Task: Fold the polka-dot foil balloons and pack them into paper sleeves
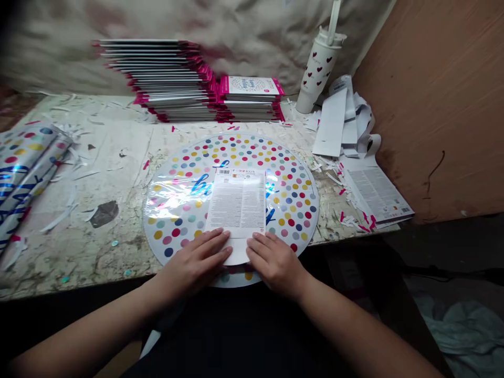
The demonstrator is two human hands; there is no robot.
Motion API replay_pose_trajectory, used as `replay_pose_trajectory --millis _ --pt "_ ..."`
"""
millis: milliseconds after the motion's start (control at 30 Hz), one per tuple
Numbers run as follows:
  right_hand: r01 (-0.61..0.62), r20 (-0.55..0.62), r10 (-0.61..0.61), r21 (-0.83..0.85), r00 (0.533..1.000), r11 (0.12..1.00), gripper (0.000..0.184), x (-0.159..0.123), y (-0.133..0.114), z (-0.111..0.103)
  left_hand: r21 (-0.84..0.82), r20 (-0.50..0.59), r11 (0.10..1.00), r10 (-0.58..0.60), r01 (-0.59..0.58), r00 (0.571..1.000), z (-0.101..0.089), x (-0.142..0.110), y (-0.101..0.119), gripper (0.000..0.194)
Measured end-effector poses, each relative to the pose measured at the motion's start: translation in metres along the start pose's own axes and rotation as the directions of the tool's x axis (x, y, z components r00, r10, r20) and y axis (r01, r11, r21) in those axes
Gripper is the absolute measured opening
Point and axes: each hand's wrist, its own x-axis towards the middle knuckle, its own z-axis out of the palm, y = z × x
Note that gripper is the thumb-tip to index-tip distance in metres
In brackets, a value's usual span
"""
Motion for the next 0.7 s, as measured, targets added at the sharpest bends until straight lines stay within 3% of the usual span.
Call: replay_pose_trajectory --millis 67,133,200,233,300,367,400,500,533,567,600,633,667,700 --pt "-0.189 0.042 0.185 0.099 0.982 0.977 0.014 0.008 0.002 -0.003 0.043 0.003 0.998 -0.041 0.041 0.999 -0.006 0.008 0.002 0.02" --pt "-0.375 0.127 0.36 0.136 0.924 0.917 0.014 0.021 0.009 -0.004 0.091 -0.015 0.988 -0.127 0.128 0.992 -0.01 0.02 0.001 0.019" --pt "-0.491 0.183 0.469 0.099 0.864 0.866 0.009 0.035 0.018 -0.005 0.128 -0.053 0.974 -0.182 0.188 0.982 -0.011 0.033 -0.002 0.018" --pt "-0.503 0.184 0.485 0.065 0.855 0.862 0.009 0.039 0.022 -0.004 0.153 -0.073 0.972 -0.166 0.176 0.983 -0.01 0.037 -0.006 0.018" --pt "-0.408 0.198 0.398 0.011 0.896 0.913 0.022 0.042 0.028 -0.004 0.239 -0.091 0.968 -0.059 0.08 0.994 -0.009 0.038 -0.013 0.021" --pt "-0.214 0.278 0.202 0.013 0.939 0.977 0.033 0.036 0.029 -0.005 0.344 -0.105 0.939 0.042 -0.003 0.994 -0.013 0.029 -0.019 0.023" --pt "-0.127 0.326 0.109 0.033 0.939 0.991 0.039 0.029 0.026 -0.006 0.381 -0.131 0.924 0.055 0.0 0.99 -0.017 0.021 -0.02 0.024" --pt "0.001 0.305 -0.006 0.015 0.952 1.0 0.047 0.006 0.014 -0.011 0.279 -0.28 0.943 -0.098 0.179 0.955 -0.035 -0.003 -0.009 0.022" --pt "0.03 0.249 -0.027 -0.011 0.968 0.999 0.044 0.001 0.008 -0.014 0.148 -0.258 0.955 -0.215 0.258 0.942 -0.04 -0.009 -0.002 0.019" --pt "0.059 0.186 -0.052 -0.032 0.981 0.998 0.04 -0.003 0.003 -0.016 -0.029 -0.155 0.939 -0.344 0.343 0.926 -0.043 -0.013 0.007 0.018" --pt "0.081 0.127 -0.074 -0.047 0.989 0.996 0.038 -0.003 -0.002 -0.02 -0.235 0.017 0.866 -0.449 0.44 0.893 -0.044 -0.014 0.015 0.02" --pt "0.094 0.08 -0.089 -0.061 0.993 0.994 0.036 0.0 -0.006 -0.023 -0.434 0.211 0.72 -0.503 0.541 0.838 -0.043 -0.013 0.023 0.024" --pt "0.1 0.049 -0.097 -0.076 0.994 0.992 0.034 0.005 -0.009 -0.026 -0.593 0.364 0.517 -0.512 0.617 0.778 -0.041 -0.009 0.029 0.027" --pt "0.099 0.025 -0.097 -0.095 0.995 0.991 0.033 0.012 -0.012 -0.029 -0.708 0.446 0.3 -0.513 0.64 0.734 -0.037 -0.004 0.032 0.027"
